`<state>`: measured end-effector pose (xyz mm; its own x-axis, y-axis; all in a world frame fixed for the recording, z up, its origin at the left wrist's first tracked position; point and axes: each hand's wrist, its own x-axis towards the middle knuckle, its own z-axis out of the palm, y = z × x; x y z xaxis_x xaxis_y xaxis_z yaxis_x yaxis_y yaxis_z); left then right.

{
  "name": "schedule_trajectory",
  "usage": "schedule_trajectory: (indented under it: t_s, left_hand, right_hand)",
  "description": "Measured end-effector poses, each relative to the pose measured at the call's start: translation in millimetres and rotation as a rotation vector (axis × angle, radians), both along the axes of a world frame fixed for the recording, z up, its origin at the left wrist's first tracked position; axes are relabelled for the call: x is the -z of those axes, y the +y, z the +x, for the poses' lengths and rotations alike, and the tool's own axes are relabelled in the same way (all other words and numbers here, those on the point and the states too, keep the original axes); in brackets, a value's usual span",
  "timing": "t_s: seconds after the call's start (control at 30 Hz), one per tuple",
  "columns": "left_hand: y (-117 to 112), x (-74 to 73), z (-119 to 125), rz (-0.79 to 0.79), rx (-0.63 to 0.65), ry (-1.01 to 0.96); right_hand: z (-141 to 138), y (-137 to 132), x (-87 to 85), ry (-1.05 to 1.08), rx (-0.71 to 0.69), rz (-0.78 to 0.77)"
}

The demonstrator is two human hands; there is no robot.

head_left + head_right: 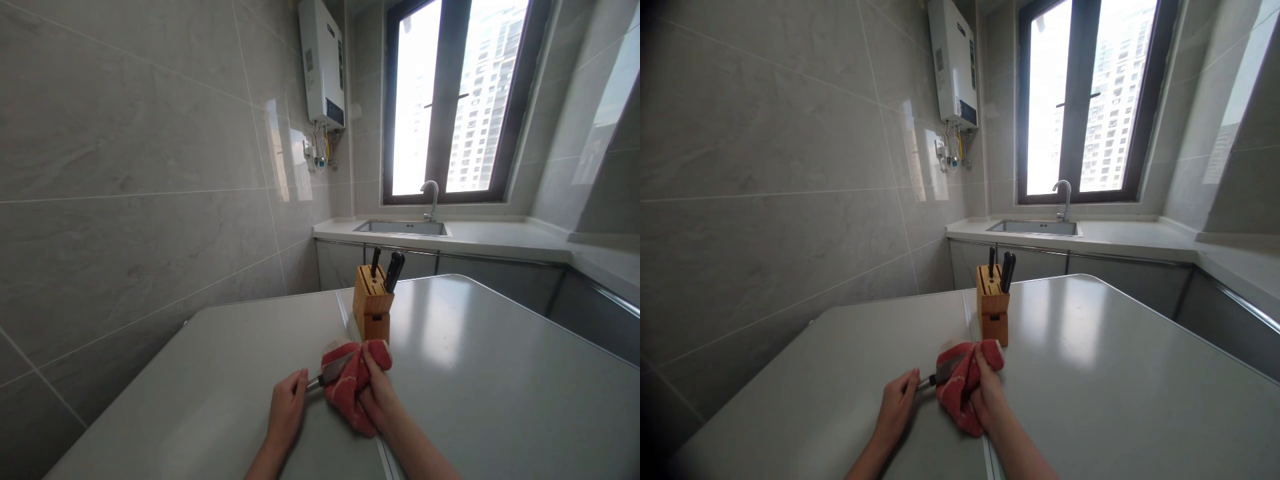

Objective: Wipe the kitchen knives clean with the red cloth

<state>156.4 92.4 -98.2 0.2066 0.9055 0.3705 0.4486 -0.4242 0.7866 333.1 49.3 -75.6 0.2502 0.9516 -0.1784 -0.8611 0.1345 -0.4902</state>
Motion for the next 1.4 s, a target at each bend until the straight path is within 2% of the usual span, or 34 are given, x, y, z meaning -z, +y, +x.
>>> schedule_trajectory:
  t_s: [0.13,0.43,0.77,1.4]
  left_hand:
    - [1.6,0.9,0.4,-0.003,0.022,0.018]
    - [3.3,3.3,1.3,-0.006,0.09,0.028]
    - [2.5,2.6,1.6,-0.032,0.121,0.042]
    - [1.9,0.0,2.5,-0.031,0.126,0.057]
  right_hand:
    - [-3.0,-2.3,-1.3,-0.015,-0.036,0.017]
    - [-5.0,-1.8,2.0,-0.094,-0.021,0.008]
    - [-5.7,-2.6,1.9,-0.043,-0.028,0.007]
    - [-5.5,-2.6,1.7,-0.036,-0.019,-0.022]
